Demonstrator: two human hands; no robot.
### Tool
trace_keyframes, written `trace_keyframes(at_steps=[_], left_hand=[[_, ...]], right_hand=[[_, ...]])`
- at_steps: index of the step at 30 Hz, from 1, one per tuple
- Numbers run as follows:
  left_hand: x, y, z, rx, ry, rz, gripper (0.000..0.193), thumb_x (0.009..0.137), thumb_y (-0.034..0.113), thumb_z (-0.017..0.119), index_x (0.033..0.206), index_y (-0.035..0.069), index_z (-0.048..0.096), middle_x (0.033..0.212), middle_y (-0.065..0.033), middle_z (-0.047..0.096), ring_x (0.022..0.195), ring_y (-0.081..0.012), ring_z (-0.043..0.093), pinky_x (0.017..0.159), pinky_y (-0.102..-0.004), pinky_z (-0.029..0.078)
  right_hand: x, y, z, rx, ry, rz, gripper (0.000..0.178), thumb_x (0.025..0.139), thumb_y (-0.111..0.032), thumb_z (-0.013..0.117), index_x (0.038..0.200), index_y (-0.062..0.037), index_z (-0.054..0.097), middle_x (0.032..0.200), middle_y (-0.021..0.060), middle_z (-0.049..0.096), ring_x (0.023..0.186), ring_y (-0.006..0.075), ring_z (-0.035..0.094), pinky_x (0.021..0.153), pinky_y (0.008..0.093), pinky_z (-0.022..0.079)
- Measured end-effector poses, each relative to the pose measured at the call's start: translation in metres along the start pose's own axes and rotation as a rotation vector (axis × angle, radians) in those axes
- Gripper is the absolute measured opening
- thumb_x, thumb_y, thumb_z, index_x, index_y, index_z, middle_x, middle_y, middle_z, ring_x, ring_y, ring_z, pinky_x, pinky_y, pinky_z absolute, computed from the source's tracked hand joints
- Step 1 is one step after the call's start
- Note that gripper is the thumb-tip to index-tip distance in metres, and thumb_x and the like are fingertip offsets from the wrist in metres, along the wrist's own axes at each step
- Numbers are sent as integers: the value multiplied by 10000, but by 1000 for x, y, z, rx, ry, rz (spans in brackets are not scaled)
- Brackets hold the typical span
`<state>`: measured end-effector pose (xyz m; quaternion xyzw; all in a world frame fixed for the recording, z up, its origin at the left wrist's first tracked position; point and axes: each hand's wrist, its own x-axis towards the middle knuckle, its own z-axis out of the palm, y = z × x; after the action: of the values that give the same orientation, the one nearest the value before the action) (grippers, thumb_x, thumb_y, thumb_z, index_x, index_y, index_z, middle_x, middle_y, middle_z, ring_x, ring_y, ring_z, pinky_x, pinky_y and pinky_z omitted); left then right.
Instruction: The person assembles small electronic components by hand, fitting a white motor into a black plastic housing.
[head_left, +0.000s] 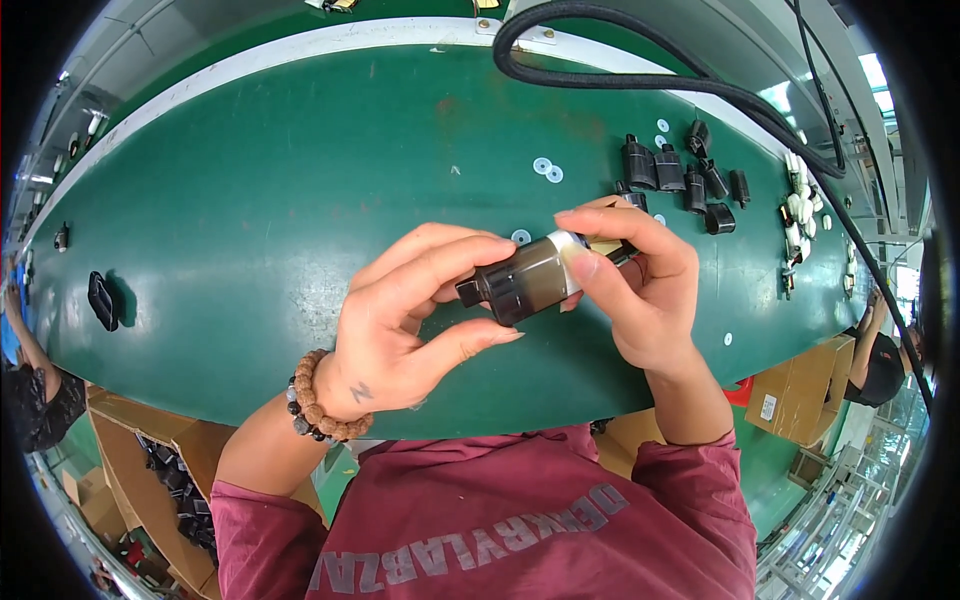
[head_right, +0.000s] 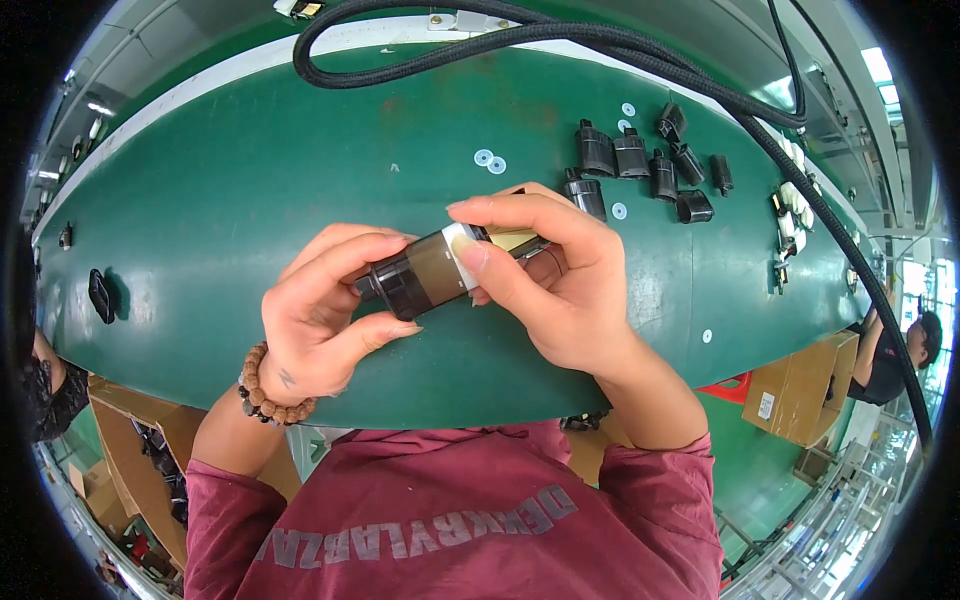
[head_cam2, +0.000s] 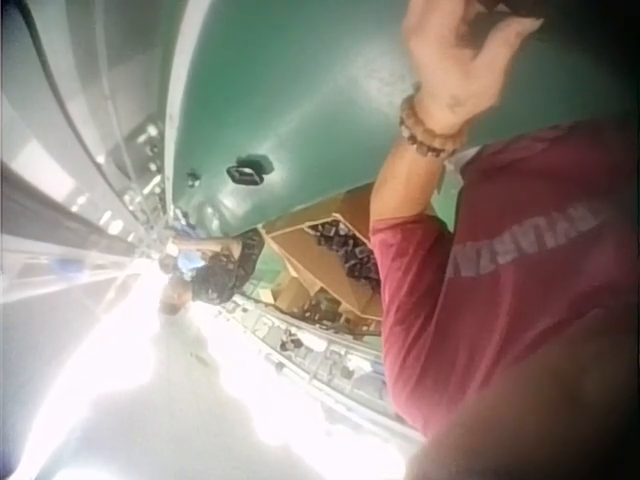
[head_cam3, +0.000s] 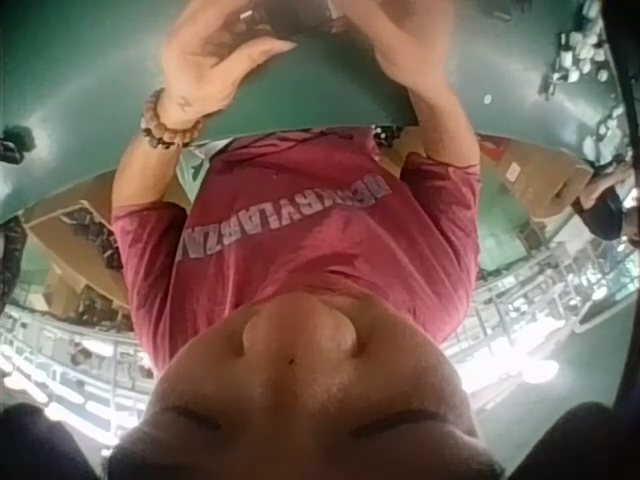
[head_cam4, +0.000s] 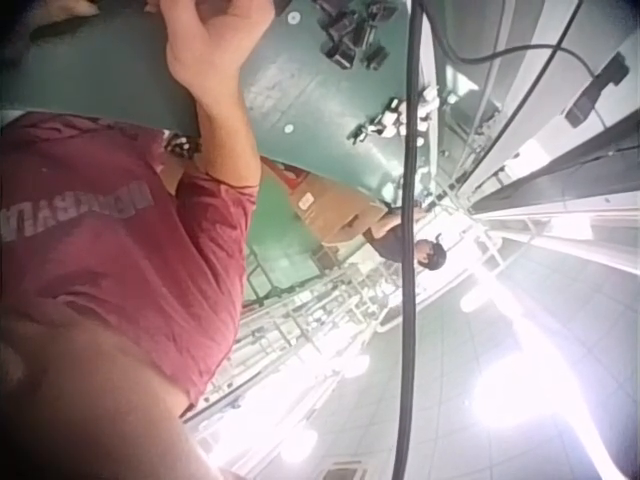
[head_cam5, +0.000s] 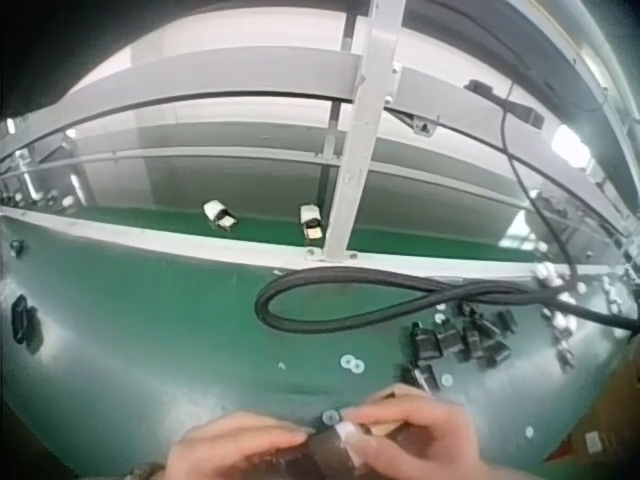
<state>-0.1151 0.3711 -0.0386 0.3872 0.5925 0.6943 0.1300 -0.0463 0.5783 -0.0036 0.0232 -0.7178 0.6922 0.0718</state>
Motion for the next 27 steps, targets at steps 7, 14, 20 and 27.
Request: trace_keyframes(at_steps=[7,14,20,27], left_hand=[[2,14,7,179,52,149,550,693,43,832,1184,-46,600,1087,-135,550,884,-164,607,758,-277,551],[0,11,7,433,198,232,594,635,212,889,1122,-24,644,1024,-129,591,851,-205,622,702,-295,531],[-2,13,7,468,221,277,573,598,179,900,1086,-9,667,963,-118,628,783,-200,637,658,-290,532],[0,13,8,476,218,279,594,575,187,909,1087,2,672,914,-99,637,749,-188,637,621,-286,524]], right_hand=[[-6,36,10,740,-205,432,323,1003,-182,493,1288,-31,519,1097,95,611,851,139,635,745,302,559],[-8,49,32,1065,-222,471,302,1013,-169,464,1288,-57,516,1093,85,620,967,153,625,828,314,543],[-9,47,32,1054,-180,433,264,1001,-150,490,1235,-52,563,1108,97,626,980,159,627,849,317,545],[-5,50,26,1021,-229,374,257,998,-112,484,1216,-17,581,1176,134,613,1044,191,620,889,331,538]])
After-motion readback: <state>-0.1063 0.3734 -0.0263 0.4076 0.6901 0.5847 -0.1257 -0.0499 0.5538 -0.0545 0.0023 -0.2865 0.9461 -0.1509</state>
